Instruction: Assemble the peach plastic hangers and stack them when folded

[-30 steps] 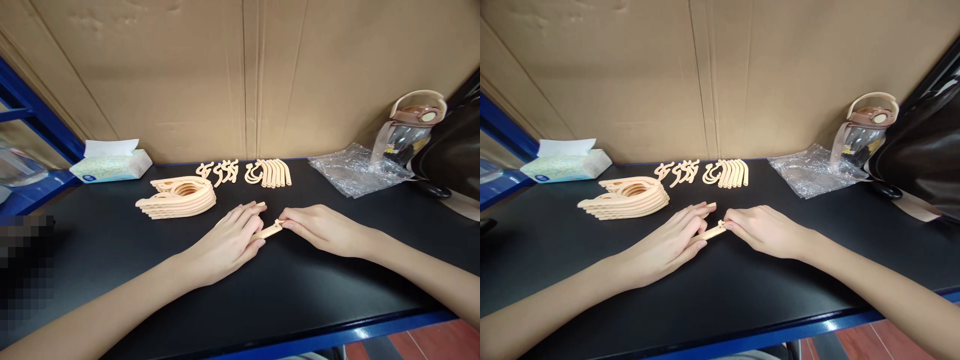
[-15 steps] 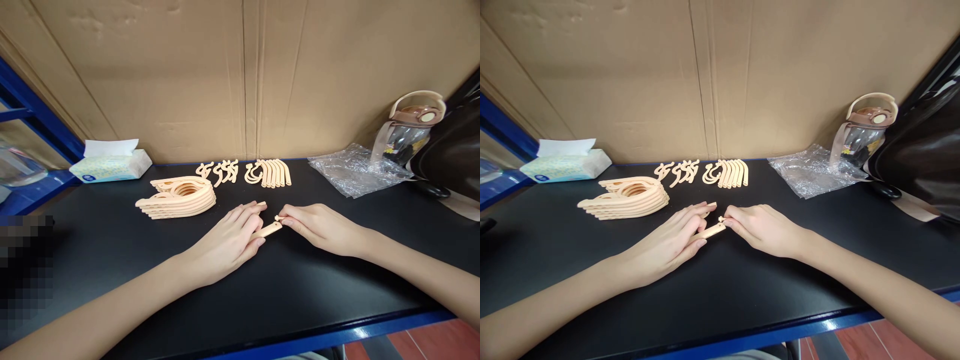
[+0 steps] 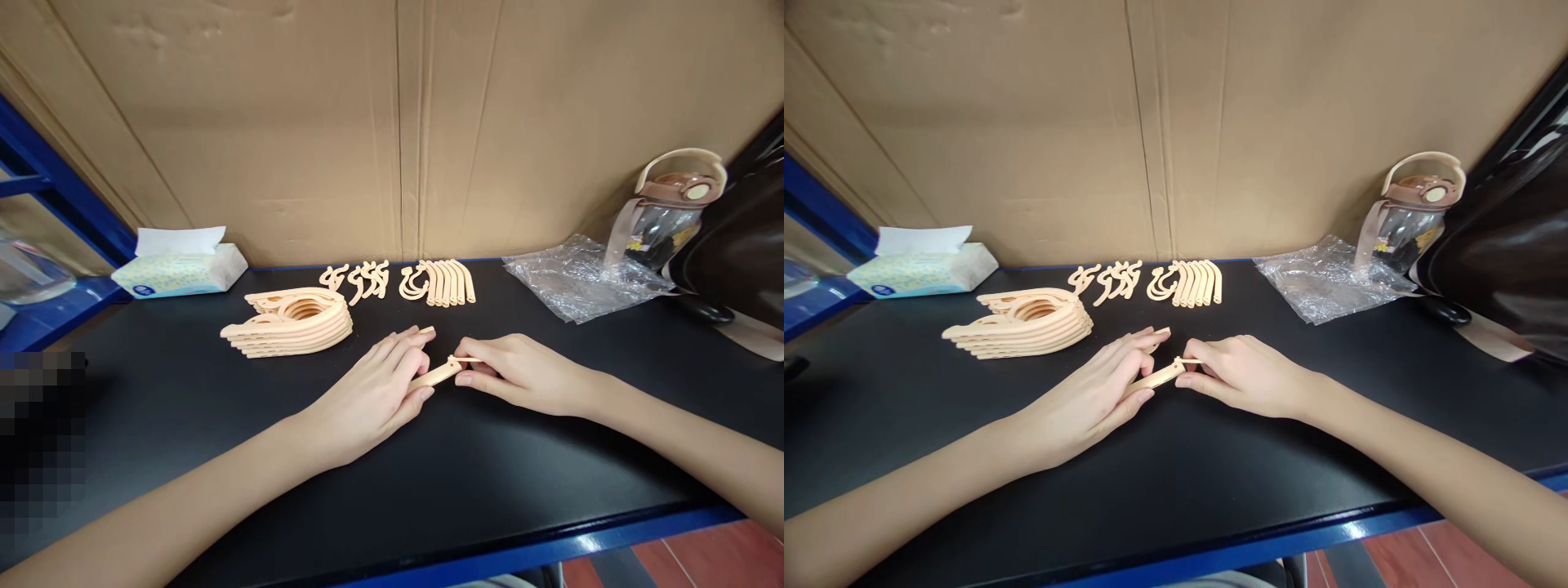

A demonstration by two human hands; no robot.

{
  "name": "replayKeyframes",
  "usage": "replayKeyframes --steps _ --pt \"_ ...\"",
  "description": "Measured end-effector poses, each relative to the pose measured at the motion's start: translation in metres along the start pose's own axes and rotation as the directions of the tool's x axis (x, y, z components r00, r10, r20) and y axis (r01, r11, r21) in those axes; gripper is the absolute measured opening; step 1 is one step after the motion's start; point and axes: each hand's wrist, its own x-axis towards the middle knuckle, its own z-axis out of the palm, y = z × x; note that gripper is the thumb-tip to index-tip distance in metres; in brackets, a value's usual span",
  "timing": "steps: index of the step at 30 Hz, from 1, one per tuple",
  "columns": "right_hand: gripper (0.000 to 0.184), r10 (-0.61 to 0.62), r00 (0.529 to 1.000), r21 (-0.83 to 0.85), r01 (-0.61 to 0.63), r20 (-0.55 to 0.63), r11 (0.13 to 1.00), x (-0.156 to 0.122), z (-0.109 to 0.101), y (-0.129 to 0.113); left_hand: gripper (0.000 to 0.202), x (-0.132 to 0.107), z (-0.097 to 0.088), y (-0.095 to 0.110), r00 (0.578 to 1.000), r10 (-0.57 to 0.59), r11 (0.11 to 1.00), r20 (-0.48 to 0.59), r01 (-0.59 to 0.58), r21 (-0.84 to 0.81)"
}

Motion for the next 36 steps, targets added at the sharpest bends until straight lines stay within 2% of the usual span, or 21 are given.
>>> replayKeyframes --steps 12,30,36 --pt "0.032 -0.042 0.995 -0.086 0.034 -0.086 0.996 0.0003 0.0055 0.0040 0.027 -0.0004 -0.0022 0.0005 0.997 0.014 0.996 0.076 -0.021 0.092" --pt "0.030 -0.047 0.991 -0.067 0.039 -0.122 0.997 -0.0015 0.0049 0.0018 0.032 0.0006 0.0005 -0.0052 0.996 0.039 0.995 0.079 -0.046 0.094" --pt "0.032 -0.014 0.994 -0.085 0.005 -0.108 0.996 -0.0013 0.0066 0.0005 0.030 0.0004 0.0007 -0.0049 0.996 0.059 0.994 0.062 -0.064 0.092"
